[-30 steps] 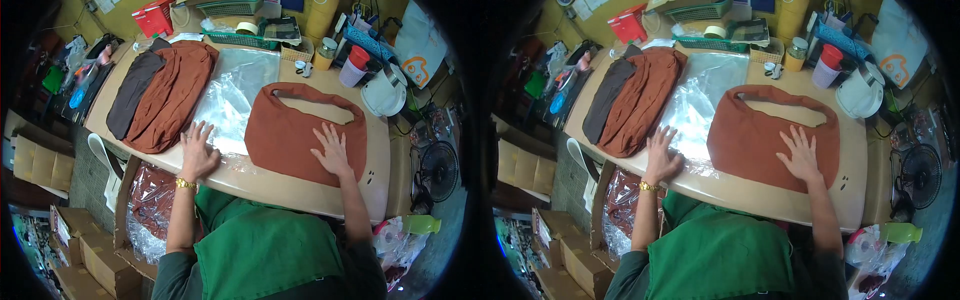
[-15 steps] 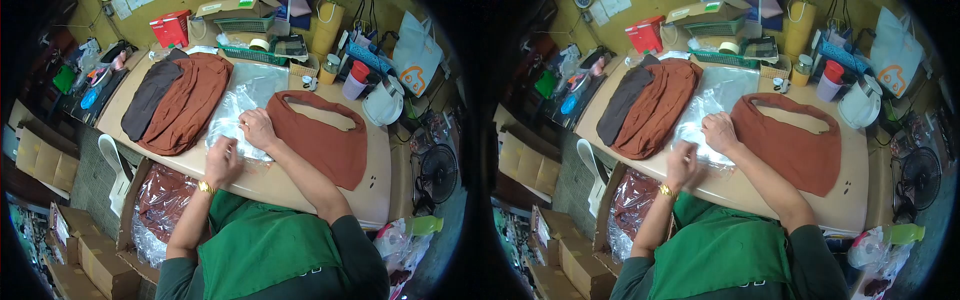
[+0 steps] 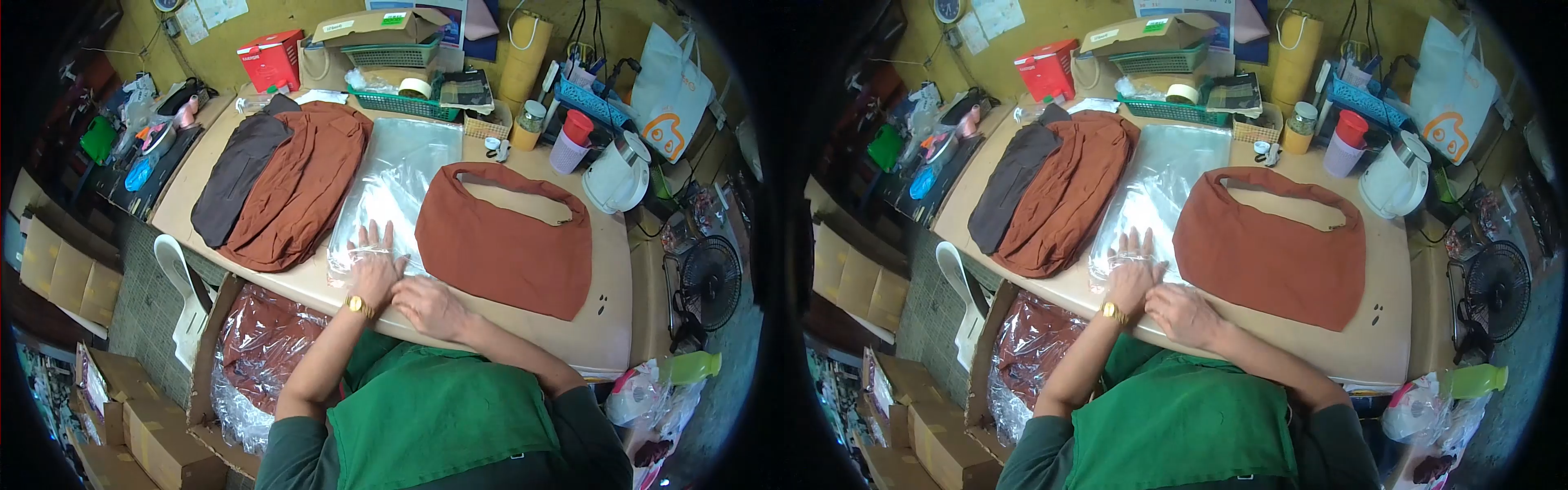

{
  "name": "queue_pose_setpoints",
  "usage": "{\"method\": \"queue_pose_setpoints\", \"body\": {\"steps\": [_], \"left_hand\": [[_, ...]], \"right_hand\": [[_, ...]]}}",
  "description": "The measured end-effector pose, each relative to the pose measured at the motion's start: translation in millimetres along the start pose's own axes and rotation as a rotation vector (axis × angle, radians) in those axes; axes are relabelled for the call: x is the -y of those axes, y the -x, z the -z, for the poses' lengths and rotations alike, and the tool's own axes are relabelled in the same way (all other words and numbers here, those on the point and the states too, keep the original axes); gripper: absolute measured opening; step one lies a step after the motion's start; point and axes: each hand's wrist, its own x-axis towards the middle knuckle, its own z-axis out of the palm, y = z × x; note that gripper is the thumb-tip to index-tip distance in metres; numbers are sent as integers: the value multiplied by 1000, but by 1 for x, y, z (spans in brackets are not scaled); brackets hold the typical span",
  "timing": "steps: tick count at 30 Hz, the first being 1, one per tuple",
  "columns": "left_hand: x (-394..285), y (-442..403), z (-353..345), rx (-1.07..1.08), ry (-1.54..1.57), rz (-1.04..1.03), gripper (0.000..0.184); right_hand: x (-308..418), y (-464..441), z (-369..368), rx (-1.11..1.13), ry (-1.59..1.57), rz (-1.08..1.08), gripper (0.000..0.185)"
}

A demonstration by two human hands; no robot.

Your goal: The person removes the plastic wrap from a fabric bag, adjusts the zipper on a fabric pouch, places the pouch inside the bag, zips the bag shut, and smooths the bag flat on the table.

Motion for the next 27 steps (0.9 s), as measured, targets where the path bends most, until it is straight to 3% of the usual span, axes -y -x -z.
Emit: {"method": "queue_pose_setpoints", "body": {"steps": [1, 4, 5, 6, 7, 8, 9, 10, 11, 12, 13, 14, 16, 18, 20, 21, 22, 25, 27], "left_hand": [[-7, 5, 16, 64, 66, 27, 69], [1, -1, 43, 250, 102, 102, 54], [6, 2, 40, 119, 66, 45, 44], [15, 2, 31, 118, 64, 46, 44], [26, 0, 18, -107, 147, -108, 42], [37, 2, 2, -57, 300, -95, 45], [47, 5, -13, -8, 451, -76, 48], [35, 2, 16, -12, 448, -78, 48], [21, 0, 45, 116, 401, 30, 49], [12, -2, 66, 243, 353, 137, 51], [20, -2, 51, 90, 213, -30, 55], [27, -4, 41, 88, 215, -29, 55], [40, -10, 25, -275, 67, -420, 57], [40, -11, 18, -259, 122, -382, 52], [27, -7, 34, 39, 106, -11, 41], [19, -10, 52, 207, 84, 41, 34], [19, -8, 51, 203, 88, 41, 34], [23, 0, 37, -175, 2, -269, 36], [36, -10, 1, -185, 33, -210, 38]], "right_hand": [[-1, 7, -5, 72, -100, -45, 16], [2, 9, -16, 17, -101, -83, 24], [3, 7, -19, 16, -105, -84, 24], [2, 2, -21, 62, -78, -181, 35], [1, -4, -21, 105, -47, -274, 46], [0, -8, -23, 102, -46, -269, 46], [0, -11, -25, 108, 103, -312, 58], [-1, -13, -27, 113, 252, -354, 70], [-5, -15, -29, 157, 188, -404, 80], [-9, -17, -32, 153, 189, -403, 80], [-12, -17, -36, 202, 160, -430, 79], [-15, -17, -39, 254, 132, -456, 77], [-20, -18, -40, 256, 166, -403, 77], [-20, -17, -35, 256, 200, -355, 76], [-14, -16, -28, 222, 134, -430, 74], [-14, -15, -29, 223, 138, -431, 74], [-14, -14, -33, 218, 137, -479, 74], [-23, -13, -42, 164, 128, -499, 72], [-25, -16, -44, 115, 117, -470, 71]]}}
